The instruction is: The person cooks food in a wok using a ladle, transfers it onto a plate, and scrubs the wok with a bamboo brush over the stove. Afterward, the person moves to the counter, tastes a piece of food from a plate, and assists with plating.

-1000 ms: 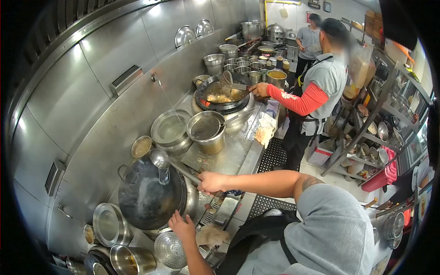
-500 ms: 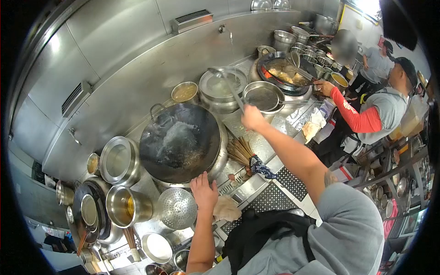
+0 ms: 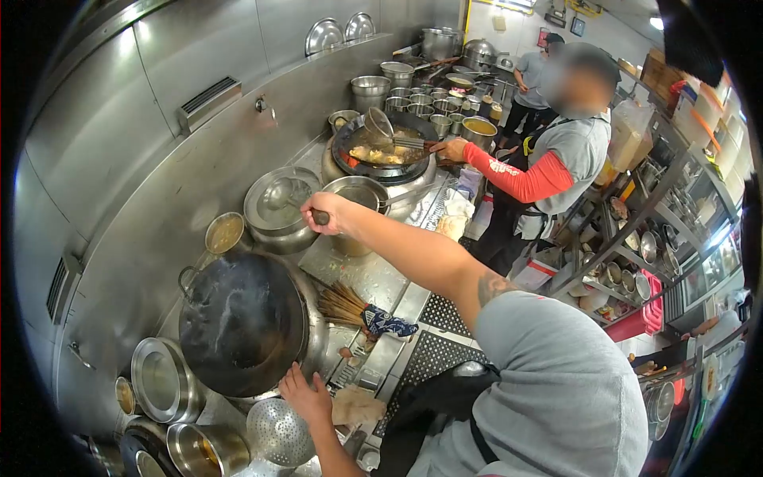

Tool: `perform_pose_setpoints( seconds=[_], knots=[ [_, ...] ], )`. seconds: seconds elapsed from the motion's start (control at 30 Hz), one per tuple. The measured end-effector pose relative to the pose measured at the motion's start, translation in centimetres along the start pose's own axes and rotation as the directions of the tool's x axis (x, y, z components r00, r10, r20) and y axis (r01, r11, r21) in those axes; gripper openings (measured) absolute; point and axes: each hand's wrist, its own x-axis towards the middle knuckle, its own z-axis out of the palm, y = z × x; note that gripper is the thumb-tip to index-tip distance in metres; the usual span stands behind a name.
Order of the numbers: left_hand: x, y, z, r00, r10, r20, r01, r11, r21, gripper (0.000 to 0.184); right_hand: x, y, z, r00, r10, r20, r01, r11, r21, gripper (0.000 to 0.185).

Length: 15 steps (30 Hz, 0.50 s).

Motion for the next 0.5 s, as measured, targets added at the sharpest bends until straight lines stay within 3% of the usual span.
perform_pose_setpoints(
  seconds=[0.17, 0.33, 0.4, 0.5],
  knots=[
    [-0.1, 0.0, 0.0, 1.000, -0.009, 0.013, 0.009, 1.000, 0.017, 0.056, -11.1, 1.5, 1.6, 0.962, 0.237, 0.131, -0.242, 0.970, 0.021, 0.015],
    [-0.1, -0.6, 0.4, 0.999, -0.030, 0.022, 0.030, 1.000, 0.005, 0.055, -16.8, 6.4, 1.8, 0.957, 0.269, 0.111, -0.237, 0.942, -0.239, 0.015],
    [0.0, -0.4, 0.0, 0.999, -0.025, 0.042, 0.026, 0.999, -0.026, 0.054, -17.5, 8.8, 1.2, 0.977, 0.196, 0.085, -0.129, 0.860, -0.494, 0.009],
    [0.4, 0.1, -0.9, 0.997, -0.039, 0.060, 0.041, 0.998, -0.040, 0.053, -17.2, 12.8, -0.9, 0.973, 0.114, 0.200, 0.108, 0.543, -0.833, 0.009]
  ],
)
